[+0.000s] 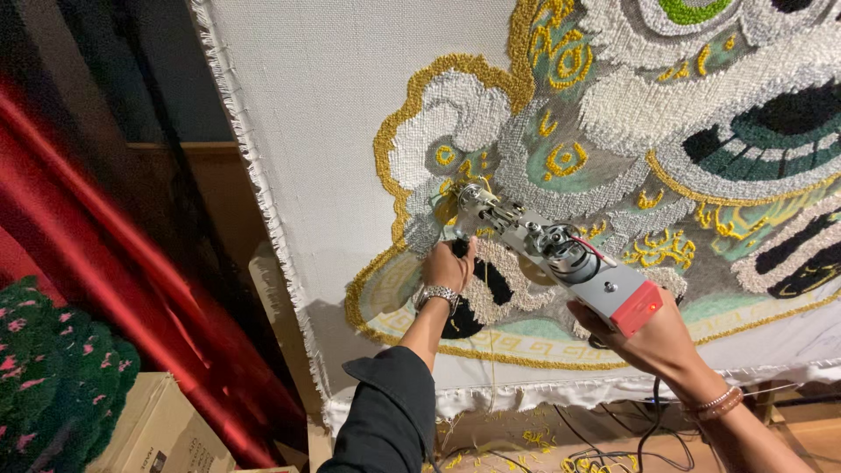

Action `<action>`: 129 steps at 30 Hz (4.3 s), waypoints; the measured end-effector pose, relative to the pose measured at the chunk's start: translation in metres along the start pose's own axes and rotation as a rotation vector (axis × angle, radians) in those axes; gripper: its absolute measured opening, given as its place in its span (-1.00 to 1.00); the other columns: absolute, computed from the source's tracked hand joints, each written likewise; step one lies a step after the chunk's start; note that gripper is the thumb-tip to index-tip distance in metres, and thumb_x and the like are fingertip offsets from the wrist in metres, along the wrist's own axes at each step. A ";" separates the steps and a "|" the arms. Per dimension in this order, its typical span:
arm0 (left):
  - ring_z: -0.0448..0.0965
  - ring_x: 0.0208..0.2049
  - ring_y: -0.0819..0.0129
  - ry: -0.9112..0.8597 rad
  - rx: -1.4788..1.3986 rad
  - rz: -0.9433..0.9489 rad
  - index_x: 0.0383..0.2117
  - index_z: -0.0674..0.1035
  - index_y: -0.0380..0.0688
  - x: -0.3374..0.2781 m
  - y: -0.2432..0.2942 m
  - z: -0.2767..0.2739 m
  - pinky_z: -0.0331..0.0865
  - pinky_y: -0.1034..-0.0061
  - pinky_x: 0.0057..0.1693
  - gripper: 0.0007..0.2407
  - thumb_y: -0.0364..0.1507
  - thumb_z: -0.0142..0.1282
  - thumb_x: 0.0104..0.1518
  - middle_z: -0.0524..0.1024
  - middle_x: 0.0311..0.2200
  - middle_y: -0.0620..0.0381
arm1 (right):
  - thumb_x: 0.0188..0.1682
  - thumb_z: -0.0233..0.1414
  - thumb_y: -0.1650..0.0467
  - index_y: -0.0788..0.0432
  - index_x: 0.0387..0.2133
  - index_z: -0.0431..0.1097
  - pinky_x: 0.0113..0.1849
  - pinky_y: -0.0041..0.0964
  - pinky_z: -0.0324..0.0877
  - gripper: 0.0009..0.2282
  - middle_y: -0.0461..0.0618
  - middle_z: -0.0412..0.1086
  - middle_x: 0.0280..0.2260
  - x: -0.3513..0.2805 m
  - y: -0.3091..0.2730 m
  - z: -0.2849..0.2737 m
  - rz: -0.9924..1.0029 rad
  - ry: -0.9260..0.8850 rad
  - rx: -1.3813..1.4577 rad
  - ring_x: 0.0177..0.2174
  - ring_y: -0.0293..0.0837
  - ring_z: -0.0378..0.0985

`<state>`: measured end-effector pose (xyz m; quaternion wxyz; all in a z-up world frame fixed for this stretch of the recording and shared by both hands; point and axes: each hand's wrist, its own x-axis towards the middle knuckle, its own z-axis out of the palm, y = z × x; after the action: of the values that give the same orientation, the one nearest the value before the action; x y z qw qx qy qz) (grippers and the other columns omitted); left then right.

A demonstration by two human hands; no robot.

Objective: The person uses a handheld tufting gun to apply yellow yarn onto a large canvas, following a pre-drawn design. They guide the tool along the pattern while feeding yarn into the device.

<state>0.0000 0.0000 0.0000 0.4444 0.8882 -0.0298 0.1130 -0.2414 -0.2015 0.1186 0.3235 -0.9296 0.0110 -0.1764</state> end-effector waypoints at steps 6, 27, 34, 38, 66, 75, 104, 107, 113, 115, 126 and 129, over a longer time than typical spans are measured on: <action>0.65 -0.37 -0.13 0.049 0.041 0.048 -0.42 0.64 -0.25 0.005 -0.015 -0.005 0.49 0.09 -0.23 -0.53 0.00 0.08 0.20 0.62 -0.44 -0.22 | -0.12 0.20 0.32 0.23 -0.27 0.49 -0.36 -0.25 0.47 -0.76 -0.02 0.55 -0.41 -0.010 -0.002 0.022 -0.530 0.171 0.126 -0.46 -0.14 0.60; 0.66 -0.16 -0.04 0.032 0.134 0.014 -0.20 0.71 -0.06 -0.018 0.013 -0.063 0.52 0.15 -0.04 -0.74 -0.23 0.25 0.07 0.65 -0.23 -0.11 | -0.16 0.22 0.35 0.24 -0.32 0.50 -0.43 -0.26 0.45 -0.78 0.01 0.57 -0.47 -0.014 -0.014 0.038 -0.364 0.173 0.121 -0.50 -0.22 0.59; 0.67 -0.18 -0.04 -0.012 0.131 0.012 -0.07 0.62 -0.09 -0.012 0.006 -0.059 0.55 0.13 -0.07 -0.68 -0.25 0.23 0.09 0.64 -0.21 -0.13 | -0.15 0.21 0.36 0.26 -0.29 0.46 -0.43 -0.26 0.42 -0.76 -0.01 0.52 -0.49 -0.015 -0.015 0.040 -0.321 0.165 0.101 -0.52 -0.17 0.53; 0.64 -0.13 -0.10 0.015 0.160 0.040 -0.14 0.66 -0.13 -0.013 0.007 -0.061 0.52 0.09 -0.02 -0.70 -0.24 0.25 0.07 0.63 -0.18 -0.16 | -0.14 0.22 0.34 0.26 -0.31 0.49 -0.44 -0.22 0.40 -0.77 -0.01 0.50 -0.51 -0.014 -0.010 0.046 -0.237 0.162 0.038 -0.53 -0.14 0.51; 0.68 -0.18 -0.03 0.061 0.289 0.074 -0.27 0.68 -0.10 -0.017 0.033 -0.096 0.53 0.15 -0.05 -0.79 -0.27 0.20 0.09 0.65 -0.24 -0.14 | -0.08 0.14 0.25 0.24 -0.37 0.35 -0.57 -0.26 0.18 -0.73 -0.10 0.13 -0.67 -0.029 -0.037 0.088 0.509 0.120 1.185 -0.67 -0.18 0.19; 0.67 -0.18 -0.05 0.076 0.328 0.096 -0.29 0.69 -0.08 -0.009 0.037 -0.100 0.52 0.13 -0.03 -0.82 -0.30 0.18 0.11 0.65 -0.27 -0.12 | -0.06 0.10 0.22 0.19 -0.34 0.37 -0.53 -0.27 0.19 -0.73 -0.13 0.08 -0.70 -0.031 -0.052 0.083 0.573 0.084 1.279 -0.66 -0.19 0.19; 0.68 -0.29 -0.07 0.066 0.144 0.039 -0.35 0.72 -0.05 -0.028 0.053 -0.092 0.53 0.13 -0.15 -0.76 -0.19 0.14 0.14 0.66 -0.35 -0.14 | -0.05 0.14 0.29 0.26 -0.41 0.34 -0.67 -0.29 0.06 -0.76 -0.18 0.06 -0.71 -0.031 -0.030 0.068 0.378 0.111 1.091 -0.73 -0.26 0.10; 0.66 -0.27 -0.12 0.109 0.108 0.056 -0.35 0.73 -0.01 -0.028 0.051 -0.087 0.52 0.10 -0.14 -0.76 -0.19 0.12 0.12 0.65 -0.33 -0.15 | -0.05 0.15 0.28 0.25 -0.40 0.33 -0.67 -0.29 0.03 -0.75 -0.19 0.05 -0.70 -0.030 -0.029 0.065 0.391 0.099 1.107 -0.73 -0.26 0.09; 0.66 -0.28 -0.04 0.063 0.014 0.049 -0.39 0.64 -0.10 -0.019 0.038 -0.044 0.51 0.11 -0.15 -0.58 0.04 0.17 0.08 0.65 -0.34 -0.12 | -0.08 0.13 0.27 0.27 -0.29 0.41 -0.67 -0.30 0.10 -0.73 -0.20 0.09 -0.69 -0.035 -0.024 0.042 0.414 0.076 1.070 -0.70 -0.26 0.16; 0.68 -0.29 0.09 -0.092 -0.243 0.124 -0.43 0.60 -0.18 -0.017 0.035 -0.022 0.56 0.15 -0.17 -0.52 0.07 0.24 0.05 0.65 -0.35 -0.15 | -0.08 0.11 0.26 0.25 -0.23 0.43 -0.67 -0.30 0.08 -0.70 -0.21 0.08 -0.69 -0.036 -0.013 0.029 0.450 0.040 1.090 -0.70 -0.26 0.15; 0.52 -0.65 0.51 -0.554 -0.664 0.137 -0.20 0.71 0.19 -0.053 0.068 0.020 0.46 0.55 -0.41 -0.69 -0.04 0.09 0.09 0.69 -0.44 0.16 | -0.09 -0.02 0.12 0.31 -0.08 0.41 -0.69 -0.25 0.14 -0.50 -0.17 0.08 -0.76 -0.036 0.098 -0.037 0.451 -0.199 1.257 -0.75 -0.25 0.14; 0.40 -0.68 0.50 -0.521 -0.619 0.145 -0.33 0.77 0.04 -0.057 0.069 0.028 0.33 0.49 -0.47 -0.71 -0.09 0.15 0.14 0.62 -0.59 0.13 | -0.08 -0.04 0.12 0.33 -0.04 0.39 -0.66 -0.20 0.22 -0.48 -0.17 0.09 -0.74 -0.048 0.113 -0.038 0.447 -0.174 1.261 -0.74 -0.25 0.13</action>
<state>-0.0610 -0.0667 0.0251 0.6589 0.7071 -0.2366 -0.0991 -0.2885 -0.3067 0.0625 0.8326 -0.5492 0.0721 -0.0026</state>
